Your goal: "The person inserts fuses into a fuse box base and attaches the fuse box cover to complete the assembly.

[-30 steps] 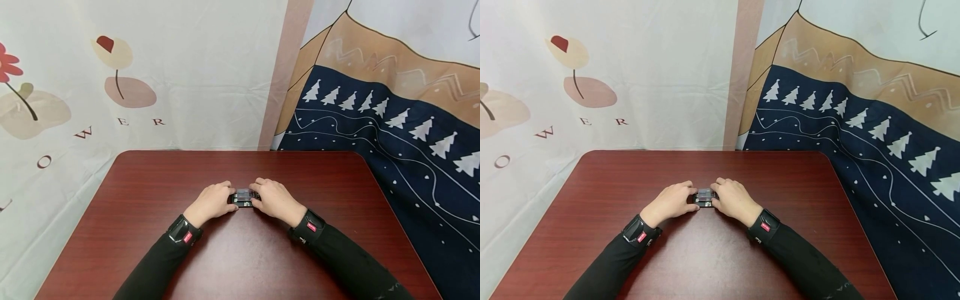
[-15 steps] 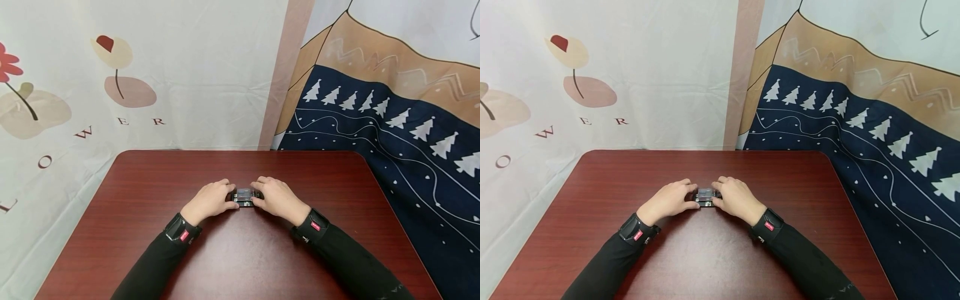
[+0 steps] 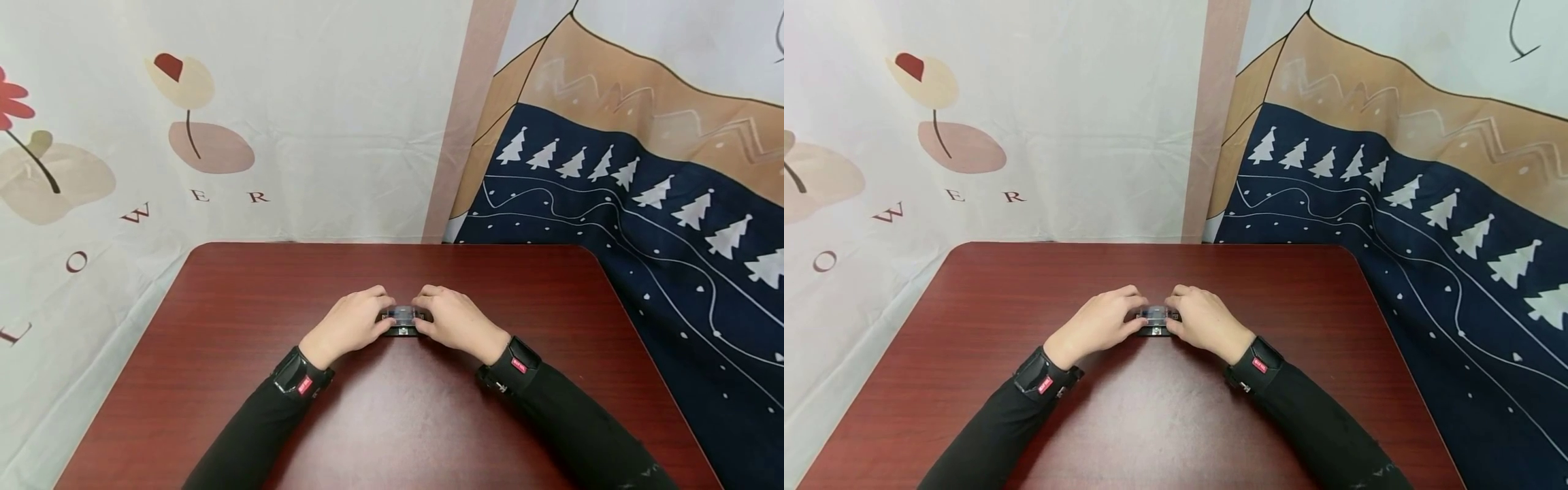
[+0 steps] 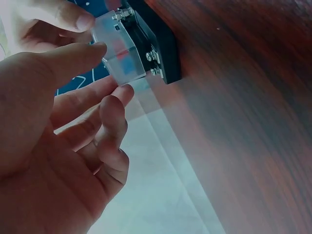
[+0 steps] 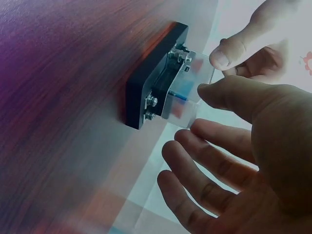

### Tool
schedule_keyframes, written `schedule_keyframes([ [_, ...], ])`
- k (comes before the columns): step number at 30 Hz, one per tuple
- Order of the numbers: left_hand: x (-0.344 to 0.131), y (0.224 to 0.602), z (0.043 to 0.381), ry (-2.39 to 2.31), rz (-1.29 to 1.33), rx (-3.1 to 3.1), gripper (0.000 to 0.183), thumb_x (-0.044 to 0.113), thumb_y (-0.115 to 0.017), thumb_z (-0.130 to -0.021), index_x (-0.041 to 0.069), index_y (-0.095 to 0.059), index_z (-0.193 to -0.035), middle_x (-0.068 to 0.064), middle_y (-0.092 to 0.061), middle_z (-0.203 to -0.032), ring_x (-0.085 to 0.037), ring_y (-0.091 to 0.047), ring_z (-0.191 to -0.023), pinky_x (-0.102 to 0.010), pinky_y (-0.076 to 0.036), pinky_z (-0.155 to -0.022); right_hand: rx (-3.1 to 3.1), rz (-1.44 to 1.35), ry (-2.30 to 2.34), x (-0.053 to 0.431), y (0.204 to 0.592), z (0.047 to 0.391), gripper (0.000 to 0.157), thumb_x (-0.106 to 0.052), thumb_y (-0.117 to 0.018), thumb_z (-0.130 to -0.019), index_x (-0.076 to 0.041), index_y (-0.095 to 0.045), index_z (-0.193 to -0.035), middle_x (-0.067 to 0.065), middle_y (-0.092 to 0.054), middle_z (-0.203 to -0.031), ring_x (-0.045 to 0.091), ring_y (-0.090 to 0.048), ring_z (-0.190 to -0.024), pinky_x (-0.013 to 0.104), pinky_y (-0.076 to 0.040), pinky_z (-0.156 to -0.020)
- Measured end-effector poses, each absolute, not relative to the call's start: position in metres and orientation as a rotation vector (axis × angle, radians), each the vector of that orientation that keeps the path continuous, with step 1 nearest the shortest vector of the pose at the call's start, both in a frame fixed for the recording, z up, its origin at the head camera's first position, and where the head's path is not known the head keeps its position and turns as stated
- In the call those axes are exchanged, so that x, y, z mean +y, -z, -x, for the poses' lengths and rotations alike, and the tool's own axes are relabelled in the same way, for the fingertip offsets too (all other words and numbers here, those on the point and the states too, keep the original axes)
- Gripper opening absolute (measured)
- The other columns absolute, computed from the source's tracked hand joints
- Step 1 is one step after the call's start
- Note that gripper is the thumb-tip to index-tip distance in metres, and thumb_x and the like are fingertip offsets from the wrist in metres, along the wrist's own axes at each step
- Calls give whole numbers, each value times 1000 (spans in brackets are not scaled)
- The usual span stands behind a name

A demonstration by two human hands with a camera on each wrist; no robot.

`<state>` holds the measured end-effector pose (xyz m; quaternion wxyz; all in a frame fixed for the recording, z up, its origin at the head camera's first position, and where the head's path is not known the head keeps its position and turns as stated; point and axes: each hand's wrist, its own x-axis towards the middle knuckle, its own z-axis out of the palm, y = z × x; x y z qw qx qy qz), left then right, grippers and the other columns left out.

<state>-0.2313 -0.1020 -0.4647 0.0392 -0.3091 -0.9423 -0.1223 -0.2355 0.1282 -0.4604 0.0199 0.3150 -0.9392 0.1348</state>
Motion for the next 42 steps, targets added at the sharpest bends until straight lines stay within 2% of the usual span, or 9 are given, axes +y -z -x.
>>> schedule_keyframes([
  [16,-99,462,232,322,976,-2910,25,35,-70,-91,18,-72,-110,6,-54,-92,-7,-51,-68,-26,-47,-62,-2914,-1024,-388,127,461,236,23,-28,-70,-89,-18,-74,-110,-2,-64,-97,6,-54,-75,25,-46,-64],
  [24,-99,466,230,336,989,-2917,26,35,-69,-92,17,-72,-111,4,-55,-94,-8,-51,-68,-27,-47,-63,-2932,-1020,-348,125,465,235,30,-31,-69,-90,-16,-73,-115,-5,-60,-96,5,-52,-71,23,-45,-63],
  [42,-98,471,228,304,946,-2924,33,39,-68,-93,17,-70,-118,4,-56,-96,-9,-51,-65,-27,-47,-60,-2900,-976,-363,126,469,231,32,-31,-68,-90,-14,-72,-117,-5,-59,-100,6,-57,-75,26,-49,-65],
])
